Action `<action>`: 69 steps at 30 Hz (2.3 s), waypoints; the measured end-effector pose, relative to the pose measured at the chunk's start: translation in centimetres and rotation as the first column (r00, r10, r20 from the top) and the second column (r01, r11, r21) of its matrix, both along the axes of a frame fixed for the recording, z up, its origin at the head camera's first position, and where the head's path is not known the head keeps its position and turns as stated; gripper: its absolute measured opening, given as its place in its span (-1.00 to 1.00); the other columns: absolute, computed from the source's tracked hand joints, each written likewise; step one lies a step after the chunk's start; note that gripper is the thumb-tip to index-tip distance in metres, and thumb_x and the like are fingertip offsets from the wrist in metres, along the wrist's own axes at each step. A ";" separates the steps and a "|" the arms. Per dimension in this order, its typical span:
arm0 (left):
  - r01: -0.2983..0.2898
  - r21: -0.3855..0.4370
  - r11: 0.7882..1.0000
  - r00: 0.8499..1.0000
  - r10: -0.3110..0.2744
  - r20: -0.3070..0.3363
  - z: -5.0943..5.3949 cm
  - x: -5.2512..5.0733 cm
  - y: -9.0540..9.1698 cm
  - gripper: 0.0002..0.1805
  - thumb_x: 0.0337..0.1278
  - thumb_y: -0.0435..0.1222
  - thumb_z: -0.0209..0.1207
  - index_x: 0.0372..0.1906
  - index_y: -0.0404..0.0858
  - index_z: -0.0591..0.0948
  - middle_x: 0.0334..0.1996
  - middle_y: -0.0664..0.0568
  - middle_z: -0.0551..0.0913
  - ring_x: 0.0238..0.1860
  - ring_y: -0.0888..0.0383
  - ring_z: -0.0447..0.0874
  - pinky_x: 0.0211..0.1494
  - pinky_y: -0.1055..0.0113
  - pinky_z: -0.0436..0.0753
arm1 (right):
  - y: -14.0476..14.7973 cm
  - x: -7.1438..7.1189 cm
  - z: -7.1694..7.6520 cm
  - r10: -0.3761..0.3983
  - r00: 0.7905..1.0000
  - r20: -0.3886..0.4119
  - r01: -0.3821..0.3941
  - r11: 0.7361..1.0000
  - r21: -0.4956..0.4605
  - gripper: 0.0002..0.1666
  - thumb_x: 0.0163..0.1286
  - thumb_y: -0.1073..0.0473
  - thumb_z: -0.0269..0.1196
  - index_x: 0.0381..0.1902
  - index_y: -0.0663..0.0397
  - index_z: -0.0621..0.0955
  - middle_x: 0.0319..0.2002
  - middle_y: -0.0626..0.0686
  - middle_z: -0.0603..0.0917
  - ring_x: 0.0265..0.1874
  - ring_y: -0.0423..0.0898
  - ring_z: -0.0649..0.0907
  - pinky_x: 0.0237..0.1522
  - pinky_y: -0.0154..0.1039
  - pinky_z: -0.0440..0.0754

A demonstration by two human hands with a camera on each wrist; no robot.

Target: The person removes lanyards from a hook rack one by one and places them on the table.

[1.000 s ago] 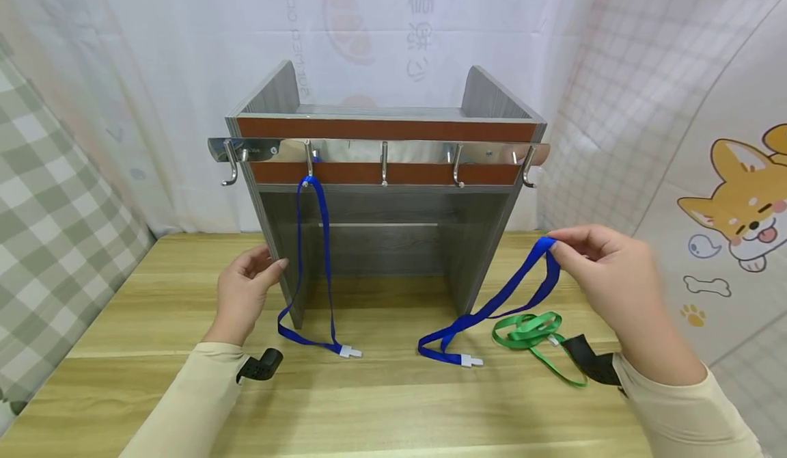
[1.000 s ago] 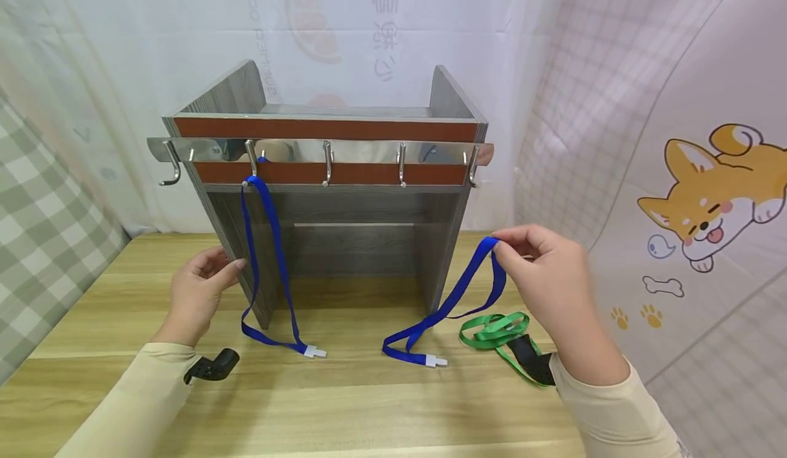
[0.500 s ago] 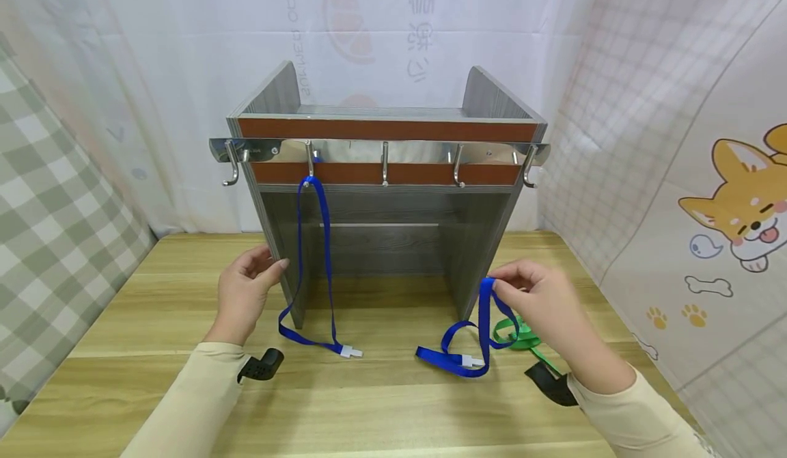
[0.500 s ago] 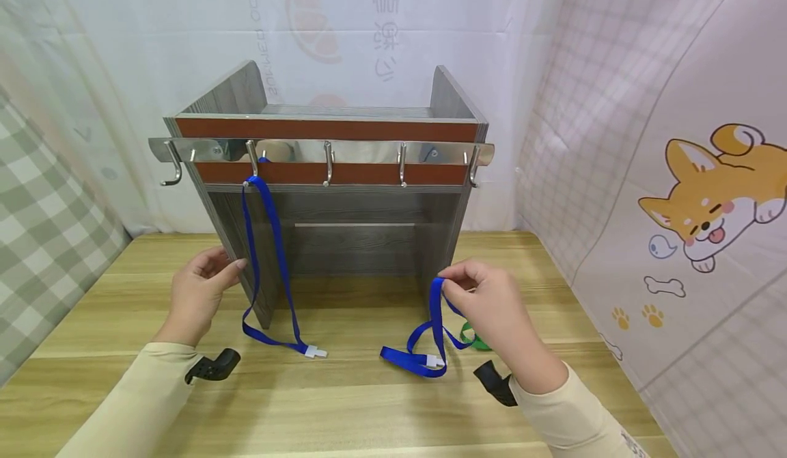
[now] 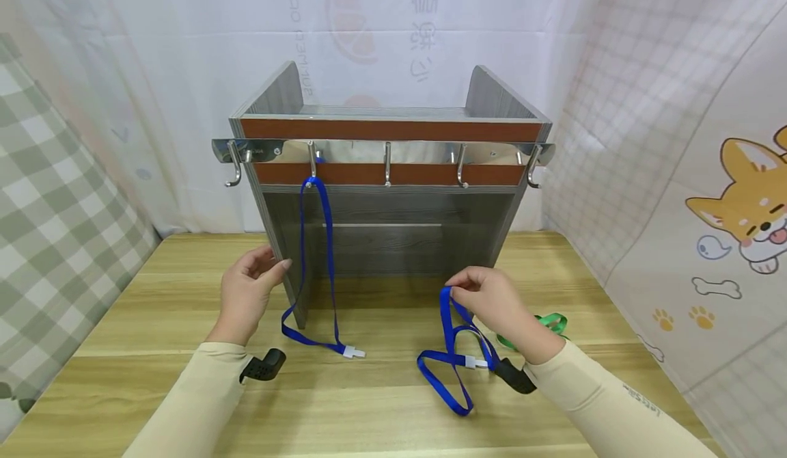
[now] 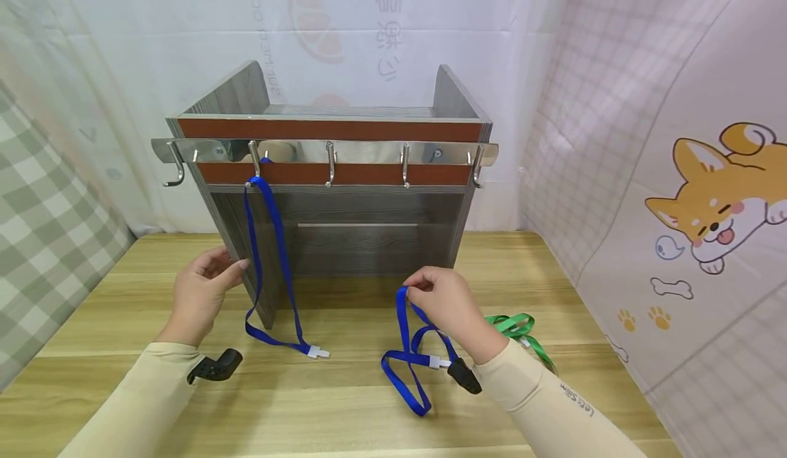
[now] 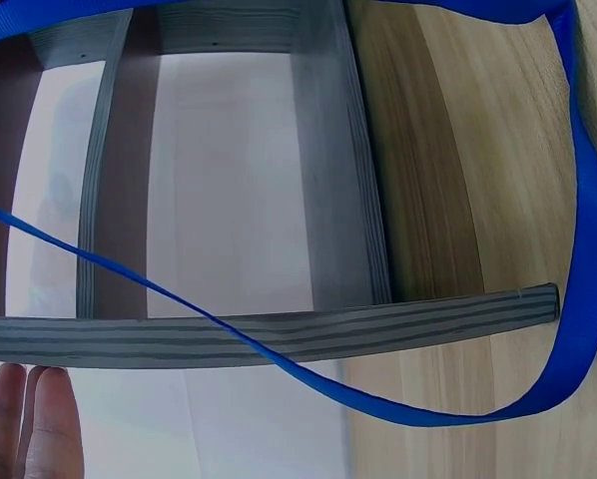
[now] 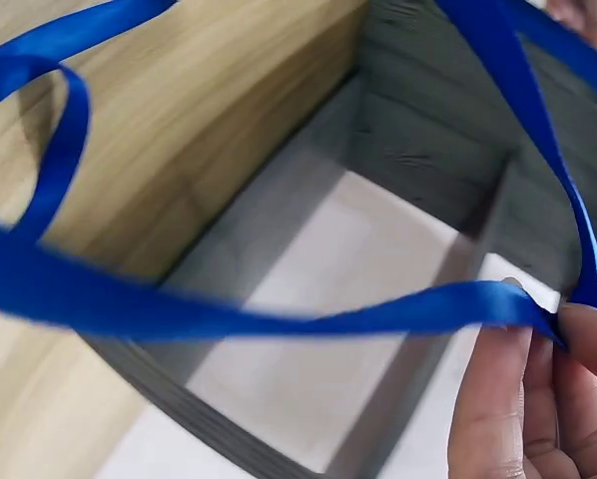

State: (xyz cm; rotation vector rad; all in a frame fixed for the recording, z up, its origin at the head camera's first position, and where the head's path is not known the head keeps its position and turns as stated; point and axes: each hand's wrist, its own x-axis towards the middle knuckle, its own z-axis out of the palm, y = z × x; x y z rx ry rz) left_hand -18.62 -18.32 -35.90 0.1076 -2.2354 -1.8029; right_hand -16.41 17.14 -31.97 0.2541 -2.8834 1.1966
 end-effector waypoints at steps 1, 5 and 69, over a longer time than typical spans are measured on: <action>0.001 -0.002 1.000 1.000 -0.001 -0.002 0.0 0.0 0.0 -0.49 0.24 -0.28 0.24 0.24 -0.38 0.46 0.10 -0.24 0.56 -0.18 0.51 0.56 -0.12 0.58 0.62 | 0.0 -0.3 -0.2 -0.003 1.000 0.011 0.003 1.000 0.002 -0.86 0.31 0.27 0.24 -0.21 0.13 0.71 -0.31 0.01 0.73 -0.35 -0.10 0.66 -0.32 -0.23 0.63; 0.009 -0.004 1.000 1.000 -0.009 0.009 -0.1 0.0 0.0 -0.48 0.24 -0.27 0.23 0.25 -0.37 0.45 0.11 -0.23 0.55 -0.18 0.50 0.56 -0.12 0.57 0.62 | 0.4 -1.1 -1.1 -0.007 0.998 0.058 0.006 1.000 0.004 -0.82 0.33 0.26 0.21 -0.18 0.18 0.69 -0.32 0.06 0.73 -0.40 -0.06 0.67 -0.38 -0.25 0.62; -0.015 -0.026 1.000 1.000 0.015 0.002 -0.3 -0.1 -0.1 -0.52 0.23 -0.23 0.25 0.20 -0.33 0.51 0.06 -0.17 0.60 -0.19 0.49 0.58 -0.12 0.61 0.59 | 6.3 0.3 -4.8 -0.099 0.991 0.086 0.105 0.992 -0.067 -0.72 0.38 0.23 0.20 -0.06 0.34 0.63 -0.24 0.15 0.73 -0.27 0.05 0.69 -0.32 -0.19 0.69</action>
